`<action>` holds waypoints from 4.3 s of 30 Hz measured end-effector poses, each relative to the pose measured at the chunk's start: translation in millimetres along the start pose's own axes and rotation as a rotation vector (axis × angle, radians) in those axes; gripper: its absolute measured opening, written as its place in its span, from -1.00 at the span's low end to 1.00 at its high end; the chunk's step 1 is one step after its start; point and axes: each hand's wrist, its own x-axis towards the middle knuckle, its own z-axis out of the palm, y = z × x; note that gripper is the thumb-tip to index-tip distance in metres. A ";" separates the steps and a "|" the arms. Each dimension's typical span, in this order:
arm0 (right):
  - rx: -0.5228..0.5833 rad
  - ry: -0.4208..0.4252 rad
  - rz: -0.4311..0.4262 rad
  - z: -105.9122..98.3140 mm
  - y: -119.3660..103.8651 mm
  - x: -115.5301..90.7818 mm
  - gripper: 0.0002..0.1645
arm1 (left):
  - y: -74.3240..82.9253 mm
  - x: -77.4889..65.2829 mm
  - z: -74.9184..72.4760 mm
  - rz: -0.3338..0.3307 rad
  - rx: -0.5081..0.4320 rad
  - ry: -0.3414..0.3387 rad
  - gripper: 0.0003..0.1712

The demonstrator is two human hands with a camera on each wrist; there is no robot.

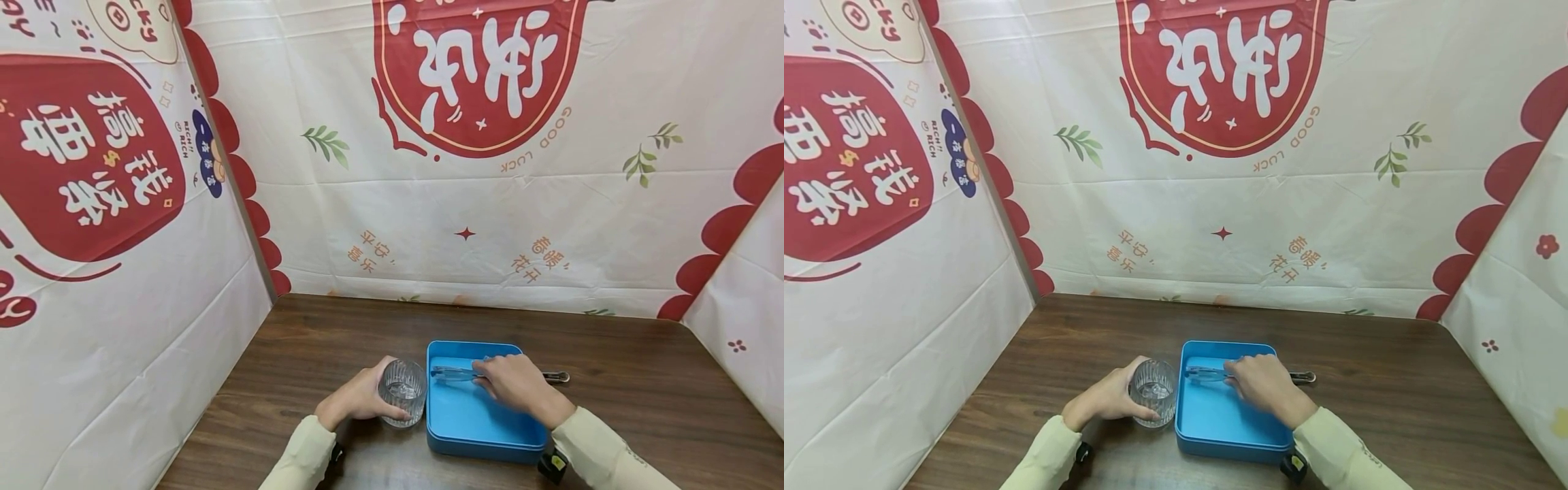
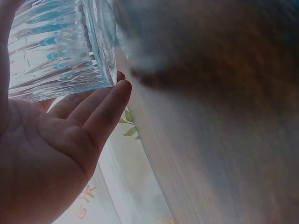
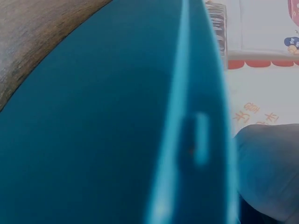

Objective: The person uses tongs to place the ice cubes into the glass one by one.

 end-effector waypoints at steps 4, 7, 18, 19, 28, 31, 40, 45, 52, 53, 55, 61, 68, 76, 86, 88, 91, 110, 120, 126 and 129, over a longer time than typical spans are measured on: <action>0.018 0.008 -0.001 -5.4 0.0 0.1 -0.87 | -0.4 0.2 0.5 0.000 0.000 -0.002 -0.04; 0.028 0.016 0.005 -10.5 0.2 -0.2 -0.86 | -0.1 0.4 0.2 -0.002 -0.005 -0.004 -0.04; 0.017 0.050 0.024 -24.4 1.1 -3.8 -0.73 | 3.1 0.1 -1.5 -0.021 -0.009 -0.010 -0.02; 0.017 0.051 0.025 -25.4 1.0 -3.9 -0.72 | 3.2 0.0 -1.5 -0.021 -0.010 -0.010 -0.02; -0.001 0.074 0.026 -33.4 0.6 -5.6 -0.70 | 2.5 -0.1 -1.3 -0.026 -0.009 -0.009 -0.02; -0.005 0.073 0.034 -35.5 0.3 -6.1 -0.70 | 2.6 0.2 -0.7 -0.027 -0.012 -0.011 -0.02; -0.015 0.101 0.037 -40.0 -0.1 -7.3 -0.77 | 1.6 0.3 1.2 -0.028 -0.006 -0.004 -0.01; -0.007 0.083 0.047 -41.1 -0.9 -7.2 -0.78 | 1.7 -0.1 0.9 -0.028 -0.003 -0.005 0.00; -0.004 0.094 0.041 -44.2 -2.8 -7.3 -0.76 | 1.1 0.1 1.8 -0.032 -0.003 -0.010 0.01; -0.003 0.097 0.040 -44.7 -3.0 -7.4 -0.76 | 1.1 0.2 1.8 -0.032 -0.001 -0.009 0.01; -0.002 0.103 0.035 -46.1 -3.8 -7.5 -0.76 | 1.2 0.3 1.7 -0.030 0.003 -0.008 0.00; -0.001 0.128 0.025 -47.4 -6.2 -7.5 -0.74 | 1.9 0.0 1.4 -0.039 0.000 -0.011 0.01; 0.012 0.132 0.017 -51.0 -9.7 -6.7 -0.74 | 2.6 -0.4 1.2 -0.032 -0.003 -0.009 0.00; 0.015 0.132 0.001 -54.9 -13.5 -5.2 -0.74 | 3.2 -0.6 0.9 -0.030 -0.008 -0.010 0.00; 0.015 0.141 -0.024 -58.0 -19.5 -2.6 -0.72 | 3.6 -1.1 0.4 -0.029 0.001 -0.010 0.00; 0.018 0.142 -0.030 -58.7 -21.5 -1.8 -0.73 | 3.6 -1.3 0.2 -0.029 0.000 -0.008 0.00; 0.024 0.141 -0.034 -59.7 -24.6 -0.6 -0.74 | 3.8 -1.3 0.2 -0.027 -0.001 -0.006 -0.02; 0.039 0.136 -0.055 -61.8 -35.7 5.7 -0.75 | 2.8 -0.6 -0.1 -0.024 0.001 -0.009 -0.03; 0.024 0.159 -0.074 -61.7 -40.4 9.1 -0.74 | 3.0 0.1 -0.5 -0.027 -0.008 -0.010 -0.03; 0.035 0.127 -0.052 -59.6 -43.6 11.5 -0.72 | 4.0 -0.5 -0.4 -0.024 -0.009 -0.008 -0.05; 0.057 0.111 -0.051 -59.7 -46.0 12.6 -0.71 | 4.0 -1.1 0.1 -0.026 -0.007 -0.009 -0.05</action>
